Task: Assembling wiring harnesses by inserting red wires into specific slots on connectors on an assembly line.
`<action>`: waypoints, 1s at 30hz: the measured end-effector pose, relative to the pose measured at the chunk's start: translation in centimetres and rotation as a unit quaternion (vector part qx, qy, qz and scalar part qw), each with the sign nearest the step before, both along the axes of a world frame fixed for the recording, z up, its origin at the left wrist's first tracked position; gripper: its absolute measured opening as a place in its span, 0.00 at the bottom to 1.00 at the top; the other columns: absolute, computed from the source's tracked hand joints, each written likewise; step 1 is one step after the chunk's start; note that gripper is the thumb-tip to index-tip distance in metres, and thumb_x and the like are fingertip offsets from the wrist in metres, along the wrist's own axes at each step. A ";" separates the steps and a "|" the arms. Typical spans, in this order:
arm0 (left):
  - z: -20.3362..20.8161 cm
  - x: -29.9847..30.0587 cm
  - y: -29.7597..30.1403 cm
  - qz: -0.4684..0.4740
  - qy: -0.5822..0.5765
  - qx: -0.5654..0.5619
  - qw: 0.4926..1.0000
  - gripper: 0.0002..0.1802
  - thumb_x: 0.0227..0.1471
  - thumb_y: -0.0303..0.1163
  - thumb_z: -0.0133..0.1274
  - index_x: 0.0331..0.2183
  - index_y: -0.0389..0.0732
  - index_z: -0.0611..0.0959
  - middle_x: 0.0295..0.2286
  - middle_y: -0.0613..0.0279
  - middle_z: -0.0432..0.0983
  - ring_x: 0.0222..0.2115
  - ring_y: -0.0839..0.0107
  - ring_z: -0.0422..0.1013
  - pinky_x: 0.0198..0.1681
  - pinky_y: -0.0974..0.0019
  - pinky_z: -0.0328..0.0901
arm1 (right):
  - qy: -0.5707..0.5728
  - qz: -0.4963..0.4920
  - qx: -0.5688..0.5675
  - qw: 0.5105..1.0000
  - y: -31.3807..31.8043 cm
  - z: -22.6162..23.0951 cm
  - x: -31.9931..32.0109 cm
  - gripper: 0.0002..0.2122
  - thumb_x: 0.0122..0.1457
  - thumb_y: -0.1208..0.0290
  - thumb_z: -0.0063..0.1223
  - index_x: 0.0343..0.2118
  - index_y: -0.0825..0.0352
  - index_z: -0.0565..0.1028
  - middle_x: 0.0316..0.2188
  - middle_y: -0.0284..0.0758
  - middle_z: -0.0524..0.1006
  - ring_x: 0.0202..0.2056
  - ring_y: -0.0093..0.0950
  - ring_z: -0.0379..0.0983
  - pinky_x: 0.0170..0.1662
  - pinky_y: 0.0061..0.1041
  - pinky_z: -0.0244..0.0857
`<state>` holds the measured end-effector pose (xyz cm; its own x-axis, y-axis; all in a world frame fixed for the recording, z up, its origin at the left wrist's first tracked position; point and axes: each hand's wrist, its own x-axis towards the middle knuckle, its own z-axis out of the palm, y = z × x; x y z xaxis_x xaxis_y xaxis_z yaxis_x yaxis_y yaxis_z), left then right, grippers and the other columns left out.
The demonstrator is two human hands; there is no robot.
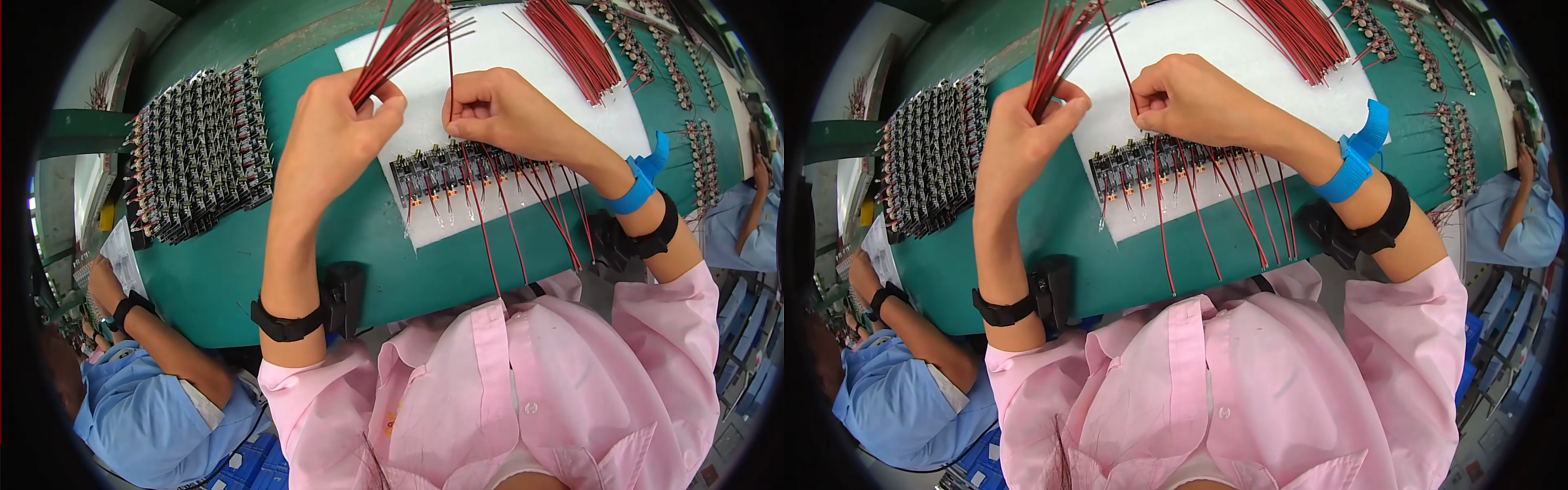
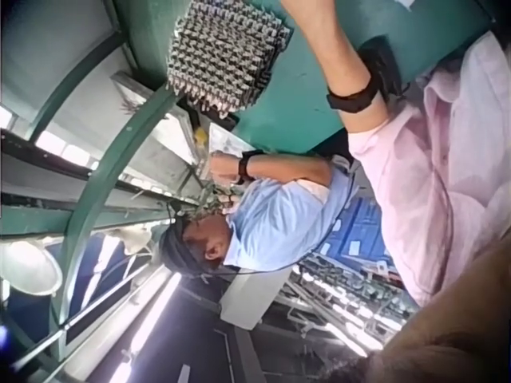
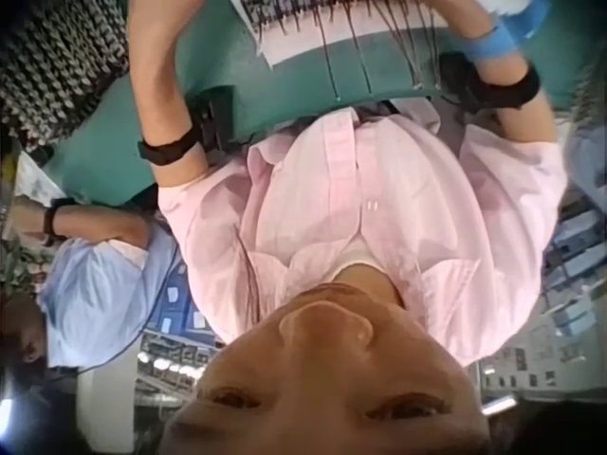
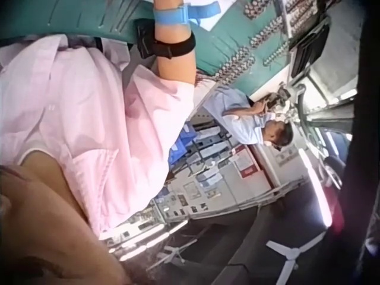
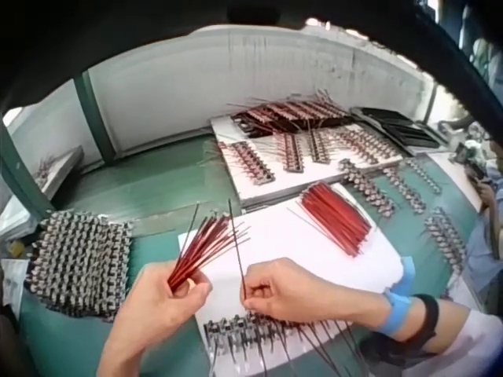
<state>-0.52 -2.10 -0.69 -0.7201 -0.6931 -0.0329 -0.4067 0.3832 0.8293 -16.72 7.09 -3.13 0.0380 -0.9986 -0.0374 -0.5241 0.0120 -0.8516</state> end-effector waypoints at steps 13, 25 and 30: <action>0.1 0.1 0.1 0.013 0.028 -0.020 0.999 0.09 0.34 0.31 0.47 0.19 0.33 0.73 0.08 0.67 0.57 0.10 0.79 0.52 0.13 0.71 0.48 | 0.110 0.051 -0.099 0.988 -0.3 0.0 0.8 0.03 0.38 0.80 0.48 0.15 0.72 0.68 0.16 0.39 0.68 0.20 0.34 0.65 0.26 0.28 0.58; 0.3 0.1 0.2 0.021 0.025 -0.017 0.999 0.09 0.35 0.31 0.47 0.19 0.33 0.73 0.08 0.67 0.56 0.10 0.80 0.52 0.13 0.72 0.48 | 0.159 0.055 -0.140 0.976 -0.5 -0.4 1.2 0.02 0.38 0.81 0.44 0.15 0.73 0.68 0.18 0.41 0.69 0.23 0.38 0.66 0.28 0.31 0.60; 0.3 0.0 0.2 0.017 0.026 -0.019 0.999 0.09 0.35 0.31 0.47 0.19 0.33 0.73 0.08 0.67 0.56 0.10 0.80 0.52 0.13 0.72 0.47 | 0.175 0.059 -0.139 0.973 -0.4 -0.1 1.2 0.02 0.38 0.81 0.44 0.15 0.73 0.68 0.18 0.42 0.69 0.24 0.39 0.66 0.29 0.32 0.60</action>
<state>-0.49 -1.93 -0.35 -0.6955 -0.7179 0.0311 -0.3774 0.4017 0.8344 -15.53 6.64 -3.19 0.1867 -0.9614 0.2022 -0.7659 -0.2713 -0.5830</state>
